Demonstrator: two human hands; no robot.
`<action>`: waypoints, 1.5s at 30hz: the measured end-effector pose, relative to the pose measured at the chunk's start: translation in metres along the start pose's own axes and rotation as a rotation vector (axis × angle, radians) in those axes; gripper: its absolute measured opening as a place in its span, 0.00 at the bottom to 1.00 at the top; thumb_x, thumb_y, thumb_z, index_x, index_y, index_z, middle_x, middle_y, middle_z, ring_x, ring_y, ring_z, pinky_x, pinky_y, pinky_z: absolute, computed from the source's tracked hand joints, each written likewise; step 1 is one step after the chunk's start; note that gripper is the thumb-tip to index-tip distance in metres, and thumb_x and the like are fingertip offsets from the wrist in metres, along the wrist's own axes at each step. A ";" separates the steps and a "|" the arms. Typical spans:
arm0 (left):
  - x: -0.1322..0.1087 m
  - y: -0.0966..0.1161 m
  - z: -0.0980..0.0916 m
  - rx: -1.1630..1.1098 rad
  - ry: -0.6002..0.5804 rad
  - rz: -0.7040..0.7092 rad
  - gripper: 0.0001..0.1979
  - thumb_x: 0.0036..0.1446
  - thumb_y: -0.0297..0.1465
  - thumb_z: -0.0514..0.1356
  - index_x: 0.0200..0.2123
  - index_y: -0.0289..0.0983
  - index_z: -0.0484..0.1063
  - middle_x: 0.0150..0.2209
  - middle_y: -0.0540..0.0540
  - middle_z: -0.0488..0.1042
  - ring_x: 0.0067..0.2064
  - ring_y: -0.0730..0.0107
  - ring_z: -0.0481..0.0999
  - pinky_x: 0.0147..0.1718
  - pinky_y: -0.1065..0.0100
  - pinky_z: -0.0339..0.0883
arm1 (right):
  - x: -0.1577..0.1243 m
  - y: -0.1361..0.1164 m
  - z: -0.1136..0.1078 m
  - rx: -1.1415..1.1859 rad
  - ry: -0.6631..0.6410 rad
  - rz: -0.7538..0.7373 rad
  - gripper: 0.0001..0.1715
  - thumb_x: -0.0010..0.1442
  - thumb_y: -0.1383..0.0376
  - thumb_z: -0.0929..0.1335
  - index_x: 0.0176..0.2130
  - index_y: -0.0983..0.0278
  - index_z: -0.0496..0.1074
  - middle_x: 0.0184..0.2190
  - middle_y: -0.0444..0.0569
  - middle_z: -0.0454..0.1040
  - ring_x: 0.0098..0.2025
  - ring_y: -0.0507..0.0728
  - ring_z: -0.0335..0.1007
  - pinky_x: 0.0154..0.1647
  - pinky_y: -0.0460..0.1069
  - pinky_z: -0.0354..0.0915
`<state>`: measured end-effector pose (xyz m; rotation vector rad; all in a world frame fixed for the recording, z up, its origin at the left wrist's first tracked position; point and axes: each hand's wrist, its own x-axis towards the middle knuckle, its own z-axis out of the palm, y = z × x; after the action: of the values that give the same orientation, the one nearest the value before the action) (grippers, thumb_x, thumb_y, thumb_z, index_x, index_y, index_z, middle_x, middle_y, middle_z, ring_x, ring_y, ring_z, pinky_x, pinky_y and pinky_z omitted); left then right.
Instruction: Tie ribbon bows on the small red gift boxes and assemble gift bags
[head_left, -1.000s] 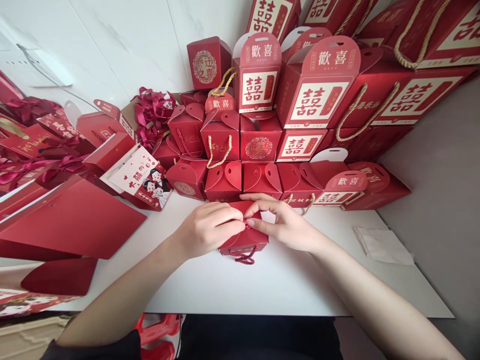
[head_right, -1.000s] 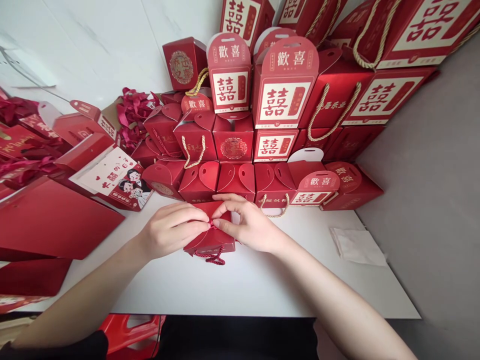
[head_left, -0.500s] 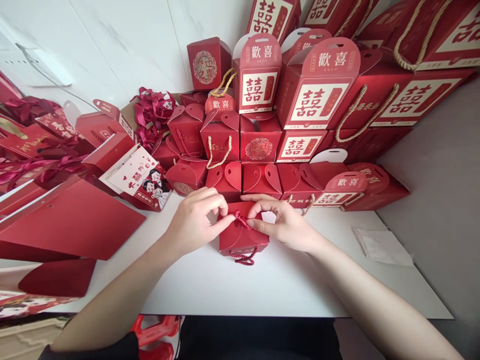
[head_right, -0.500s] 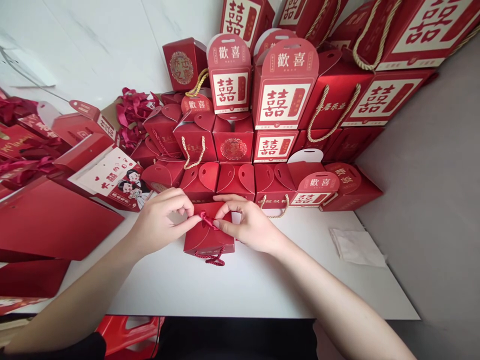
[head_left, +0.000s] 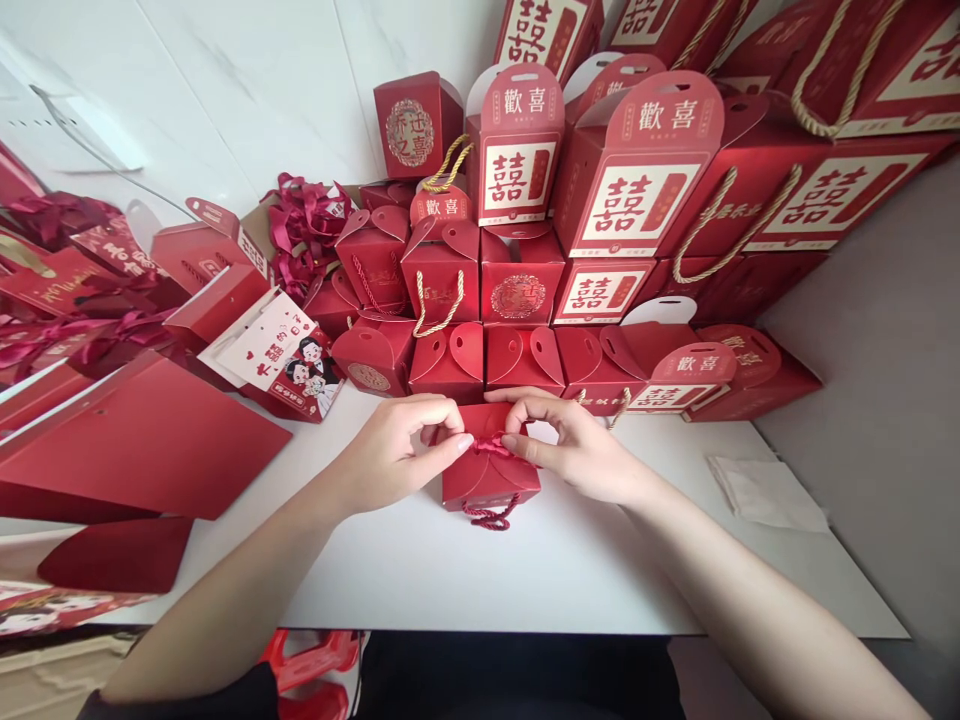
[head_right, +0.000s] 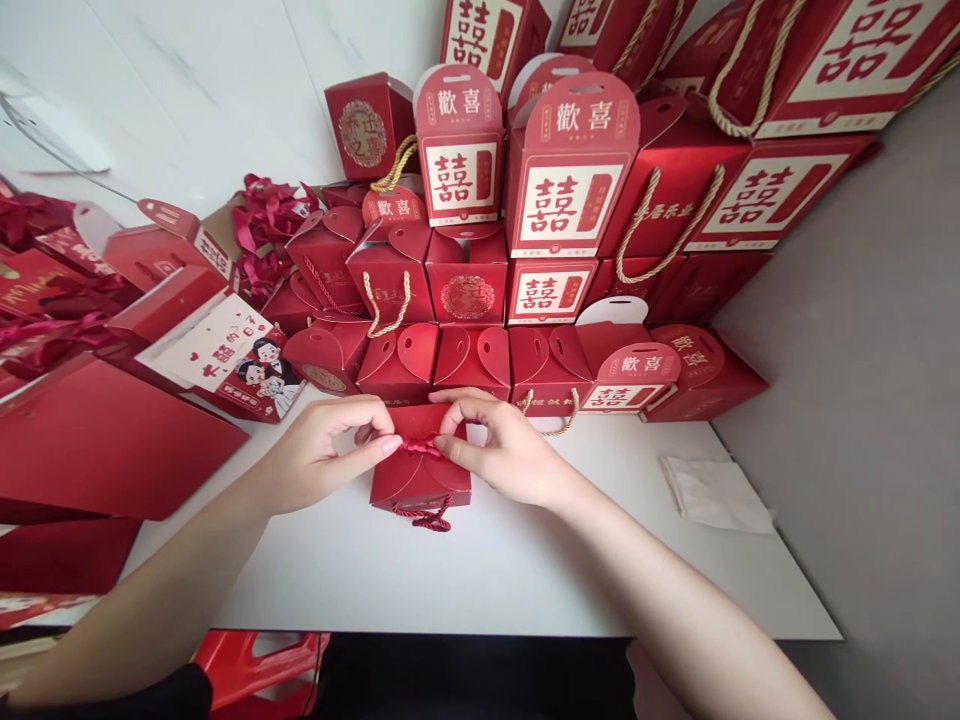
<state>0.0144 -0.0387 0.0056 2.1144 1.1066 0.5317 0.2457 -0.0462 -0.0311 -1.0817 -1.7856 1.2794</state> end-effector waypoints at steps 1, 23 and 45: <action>0.000 0.000 -0.001 0.015 -0.003 -0.002 0.11 0.62 0.32 0.57 0.27 0.36 0.67 0.27 0.52 0.68 0.30 0.75 0.65 0.30 0.72 0.59 | 0.000 0.000 -0.002 0.005 0.001 0.012 0.07 0.61 0.63 0.69 0.30 0.61 0.70 0.59 0.49 0.69 0.62 0.59 0.63 0.62 0.55 0.55; 0.001 -0.010 -0.021 0.019 -0.127 0.315 0.16 0.56 0.19 0.55 0.30 0.41 0.81 0.37 0.46 0.66 0.39 0.71 0.70 0.40 0.69 0.66 | -0.005 -0.001 -0.017 -0.110 -0.013 -0.120 0.11 0.66 0.58 0.65 0.47 0.59 0.71 0.49 0.49 0.74 0.52 0.58 0.70 0.54 0.54 0.65; 0.000 -0.039 -0.019 0.576 0.182 0.652 0.18 0.55 0.22 0.60 0.46 0.46 0.78 0.30 0.49 0.71 0.33 0.70 0.69 0.33 0.67 0.64 | -0.005 0.001 -0.011 -0.200 -0.010 -0.192 0.01 0.63 0.65 0.67 0.37 0.59 0.70 0.55 0.51 0.71 0.60 0.61 0.66 0.61 0.57 0.61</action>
<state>-0.0192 -0.0151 -0.0100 3.0080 0.6839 0.7807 0.2581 -0.0461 -0.0290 -0.9824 -2.0051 1.0103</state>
